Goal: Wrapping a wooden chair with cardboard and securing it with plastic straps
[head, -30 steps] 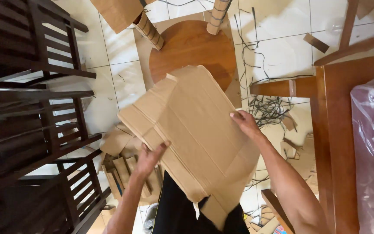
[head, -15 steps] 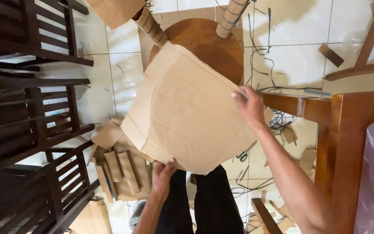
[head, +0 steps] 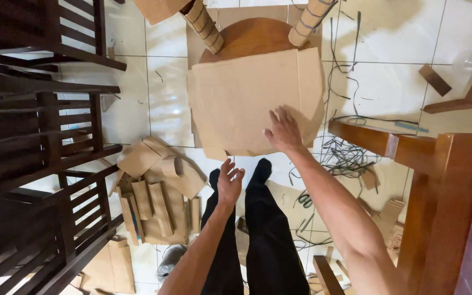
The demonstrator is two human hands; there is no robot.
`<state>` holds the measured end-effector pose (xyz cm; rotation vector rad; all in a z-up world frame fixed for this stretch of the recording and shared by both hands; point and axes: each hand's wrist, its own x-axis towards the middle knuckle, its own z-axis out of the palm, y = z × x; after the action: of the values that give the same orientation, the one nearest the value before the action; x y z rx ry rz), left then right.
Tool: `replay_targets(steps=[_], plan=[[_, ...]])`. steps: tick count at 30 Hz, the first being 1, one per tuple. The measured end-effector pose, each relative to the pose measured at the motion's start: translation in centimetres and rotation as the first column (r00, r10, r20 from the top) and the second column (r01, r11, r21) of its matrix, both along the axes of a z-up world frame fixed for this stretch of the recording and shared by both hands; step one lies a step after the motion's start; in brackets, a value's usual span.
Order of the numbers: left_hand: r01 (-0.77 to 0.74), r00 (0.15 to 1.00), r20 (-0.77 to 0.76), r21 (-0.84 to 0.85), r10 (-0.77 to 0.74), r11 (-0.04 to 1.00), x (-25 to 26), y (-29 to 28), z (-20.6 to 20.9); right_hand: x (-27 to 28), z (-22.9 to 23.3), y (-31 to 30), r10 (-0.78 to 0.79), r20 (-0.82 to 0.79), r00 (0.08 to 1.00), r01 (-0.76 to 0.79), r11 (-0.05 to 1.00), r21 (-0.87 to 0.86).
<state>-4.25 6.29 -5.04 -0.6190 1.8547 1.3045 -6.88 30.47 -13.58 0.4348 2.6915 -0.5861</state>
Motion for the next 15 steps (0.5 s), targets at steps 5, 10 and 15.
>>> replay_targets(steps=[5, 10, 15], plan=[[0.186, 0.969, -0.139, -0.147, -0.206, 0.972, 0.6, -3.5, -4.9, 3.6, -2.6, 0.0, -0.009, 0.167, 0.986, 0.017, 0.999, -0.049], [0.488, 0.775, -0.248, -0.349, -0.581, 0.800, -2.4, -2.7, -4.4, 2.9, -1.3, -0.1, 0.025, 0.159, 0.987, -0.025, 1.000, 0.001], [0.584, 0.643, -0.202, -0.495, -0.739, 0.643, -4.9, -2.2, -9.9, 2.9, -1.4, -1.3, -0.087, 0.194, 0.977, 0.102, 0.992, -0.069]])
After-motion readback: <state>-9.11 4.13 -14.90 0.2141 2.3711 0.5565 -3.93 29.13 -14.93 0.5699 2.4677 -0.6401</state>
